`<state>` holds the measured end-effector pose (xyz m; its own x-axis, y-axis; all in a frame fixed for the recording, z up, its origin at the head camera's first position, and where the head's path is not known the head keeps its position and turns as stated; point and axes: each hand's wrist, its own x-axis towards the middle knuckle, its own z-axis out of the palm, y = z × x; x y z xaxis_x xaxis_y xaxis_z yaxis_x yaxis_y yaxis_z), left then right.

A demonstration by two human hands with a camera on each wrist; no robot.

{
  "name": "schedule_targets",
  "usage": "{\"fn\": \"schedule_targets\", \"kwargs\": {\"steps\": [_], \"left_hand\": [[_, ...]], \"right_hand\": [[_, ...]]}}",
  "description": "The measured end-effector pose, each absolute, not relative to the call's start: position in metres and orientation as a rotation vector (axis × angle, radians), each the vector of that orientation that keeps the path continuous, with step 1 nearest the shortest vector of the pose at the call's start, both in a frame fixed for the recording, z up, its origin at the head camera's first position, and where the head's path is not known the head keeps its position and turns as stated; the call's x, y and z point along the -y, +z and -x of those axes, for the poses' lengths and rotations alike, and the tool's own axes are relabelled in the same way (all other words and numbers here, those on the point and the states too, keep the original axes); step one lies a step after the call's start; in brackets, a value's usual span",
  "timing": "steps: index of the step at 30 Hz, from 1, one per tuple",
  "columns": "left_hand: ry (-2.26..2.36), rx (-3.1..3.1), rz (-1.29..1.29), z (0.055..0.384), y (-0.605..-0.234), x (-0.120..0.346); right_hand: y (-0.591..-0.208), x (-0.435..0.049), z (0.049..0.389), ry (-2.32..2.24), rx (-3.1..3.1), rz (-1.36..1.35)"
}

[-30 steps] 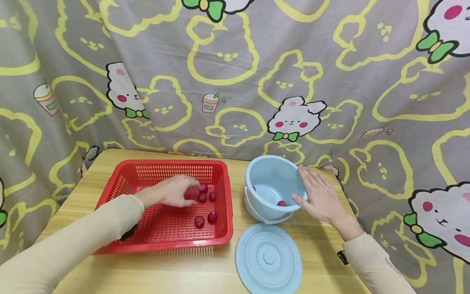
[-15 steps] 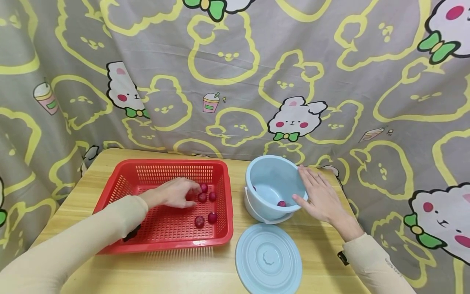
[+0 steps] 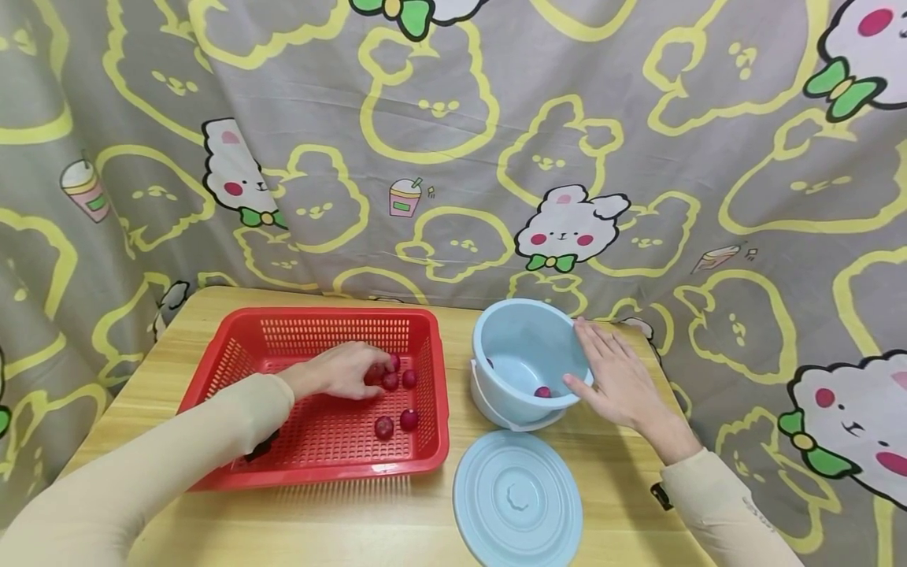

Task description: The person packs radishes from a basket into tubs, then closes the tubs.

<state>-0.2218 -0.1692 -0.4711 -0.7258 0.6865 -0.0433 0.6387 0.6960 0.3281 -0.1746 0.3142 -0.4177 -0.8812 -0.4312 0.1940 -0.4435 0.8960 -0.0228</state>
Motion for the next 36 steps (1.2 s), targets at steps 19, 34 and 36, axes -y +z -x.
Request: {"fn": "schedule_targets", "kwargs": {"steps": [19,34,36], "left_hand": [[0.462,-2.779,-1.119,0.226,-0.482,0.163],[0.480,-2.767,-1.091,0.224,-0.477,0.162],[0.486,-2.776,-1.088,0.223,-0.476,0.162]], "right_hand": [[-0.418,-0.313,0.175,0.092,2.873,-0.674],[-0.419,-0.314,0.174,0.097,2.893,-0.662],[-0.418,-0.314,0.174,0.099,2.896,-0.662]]}}
